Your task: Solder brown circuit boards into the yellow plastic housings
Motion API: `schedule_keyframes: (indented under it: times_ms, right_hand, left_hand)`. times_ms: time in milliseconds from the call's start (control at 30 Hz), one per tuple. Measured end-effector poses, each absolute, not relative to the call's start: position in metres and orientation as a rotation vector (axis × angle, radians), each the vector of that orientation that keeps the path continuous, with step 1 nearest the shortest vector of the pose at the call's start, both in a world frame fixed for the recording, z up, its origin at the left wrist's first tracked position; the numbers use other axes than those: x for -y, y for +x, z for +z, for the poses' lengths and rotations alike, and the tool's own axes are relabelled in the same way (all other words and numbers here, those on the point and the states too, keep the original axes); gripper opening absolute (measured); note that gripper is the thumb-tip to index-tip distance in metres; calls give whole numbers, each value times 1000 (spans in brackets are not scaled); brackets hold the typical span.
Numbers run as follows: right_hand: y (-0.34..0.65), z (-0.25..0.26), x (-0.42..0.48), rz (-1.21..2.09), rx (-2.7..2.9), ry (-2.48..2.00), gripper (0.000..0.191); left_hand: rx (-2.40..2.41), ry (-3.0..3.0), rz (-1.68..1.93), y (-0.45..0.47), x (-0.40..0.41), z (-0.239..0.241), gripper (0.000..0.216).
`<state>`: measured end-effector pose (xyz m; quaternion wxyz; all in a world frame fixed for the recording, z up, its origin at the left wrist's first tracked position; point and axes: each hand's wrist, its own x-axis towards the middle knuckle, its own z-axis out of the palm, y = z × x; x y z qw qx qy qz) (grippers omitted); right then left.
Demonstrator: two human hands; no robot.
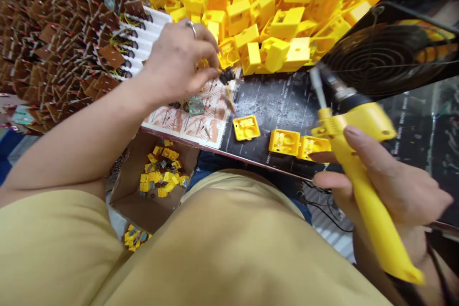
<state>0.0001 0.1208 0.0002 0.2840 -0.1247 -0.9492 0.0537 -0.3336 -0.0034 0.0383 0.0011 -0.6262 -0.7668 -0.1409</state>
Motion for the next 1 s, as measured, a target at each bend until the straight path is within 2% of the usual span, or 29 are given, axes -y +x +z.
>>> schedule_keyframes:
  times_ms: [33, 167, 200, 333, 433, 567, 667, 800, 900, 1000]
  right_hand:
    - [-8, 0, -119, 137, 2513, -290, 65]
    - [-36, -9, -117, 75, 2474, -190, 20]
    - [-41, -13, -117, 87, 2483, -172, 20]
    - [-45, -24, -126, 124, 2553, -92, 40]
    - [-38, -30, -134, 148, 2622, 7, 30]
    - [-38, -41, -133, 200, 2601, 15, 22]
    - [-48, -46, -125, 275, 2543, 0, 30]
    - [-55, -38, -114, 420, 2418, -60, 37]
    - [-53, -32, -110, 421, 2400, -115, 32]
    - [-51, -34, -112, 414, 2429, -112, 31]
  left_hand:
    - [2458, -1954, -565, -333, 1, 45, 14]
    - [2633, -2026, -905, -325, -10, 50, 10]
    - [2651, -2075, -930, -323, -12, 47, 13]
    - [2686, -2246, -913, -319, -13, 32, 20]
    - [2794, -2317, -1010, -316, -2, 23, 19]
    - [2983, -2371, -1571, -300, 16, 11, 27]
    - [3036, -2262, -2039, -283, 25, 3, 37]
    - [3033, -1992, -2372, -270, 29, -5, 42]
    - [3079, -1916, -2378, -268, 31, -8, 41]
    - [2995, -2064, -2130, -264, 36, -8, 45]
